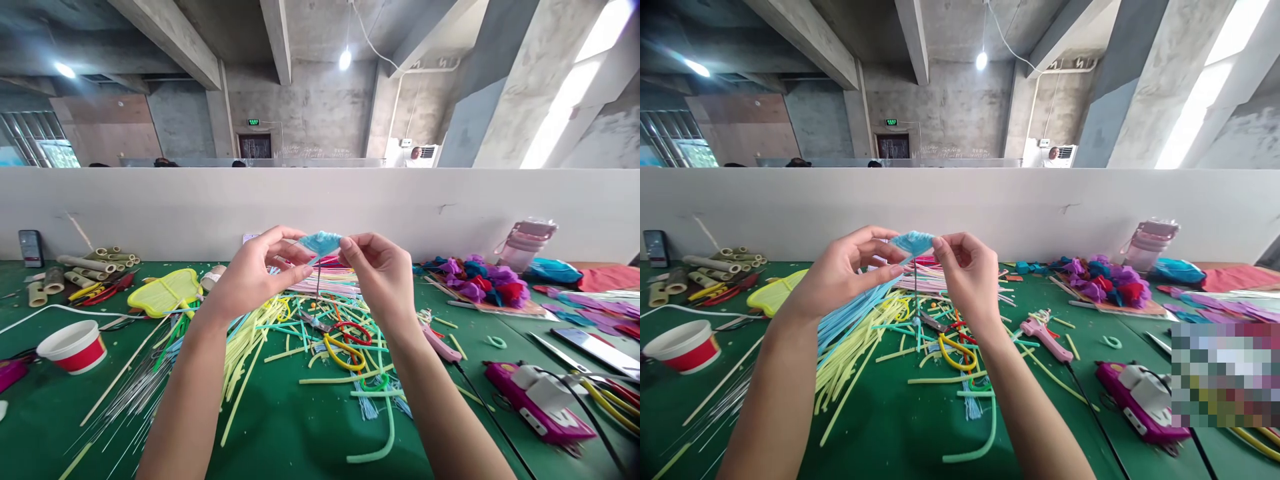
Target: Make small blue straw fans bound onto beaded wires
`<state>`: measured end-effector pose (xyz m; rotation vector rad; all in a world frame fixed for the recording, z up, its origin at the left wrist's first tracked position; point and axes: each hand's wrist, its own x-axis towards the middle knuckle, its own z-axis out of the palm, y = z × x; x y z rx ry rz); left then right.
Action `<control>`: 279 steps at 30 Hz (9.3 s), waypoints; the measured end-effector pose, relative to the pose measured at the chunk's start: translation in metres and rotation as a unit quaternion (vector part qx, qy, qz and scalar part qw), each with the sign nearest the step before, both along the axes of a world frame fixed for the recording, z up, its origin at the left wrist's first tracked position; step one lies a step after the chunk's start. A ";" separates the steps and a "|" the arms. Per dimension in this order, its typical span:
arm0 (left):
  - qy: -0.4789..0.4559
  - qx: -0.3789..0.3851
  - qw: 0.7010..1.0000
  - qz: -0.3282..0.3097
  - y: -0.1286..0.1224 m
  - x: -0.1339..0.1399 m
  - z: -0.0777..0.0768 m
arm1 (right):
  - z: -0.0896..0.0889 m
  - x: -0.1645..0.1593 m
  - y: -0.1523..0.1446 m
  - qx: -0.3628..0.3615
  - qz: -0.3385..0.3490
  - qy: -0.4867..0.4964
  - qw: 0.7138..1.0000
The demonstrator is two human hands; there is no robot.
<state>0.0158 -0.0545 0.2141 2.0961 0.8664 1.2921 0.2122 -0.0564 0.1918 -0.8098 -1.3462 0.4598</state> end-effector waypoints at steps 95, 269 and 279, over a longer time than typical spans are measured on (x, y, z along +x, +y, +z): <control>-0.117 0.066 0.985 0.111 -0.008 0.029 -0.007 | -0.001 -0.016 -0.006 -0.008 0.116 -0.032 0.993; -0.230 -0.082 0.969 -0.049 0.076 0.014 -0.043 | -0.015 0.017 0.043 -0.040 0.189 0.165 0.967; -0.205 -0.080 0.975 -0.034 0.079 0.007 -0.042 | -0.019 0.022 0.050 -0.076 0.181 0.141 0.970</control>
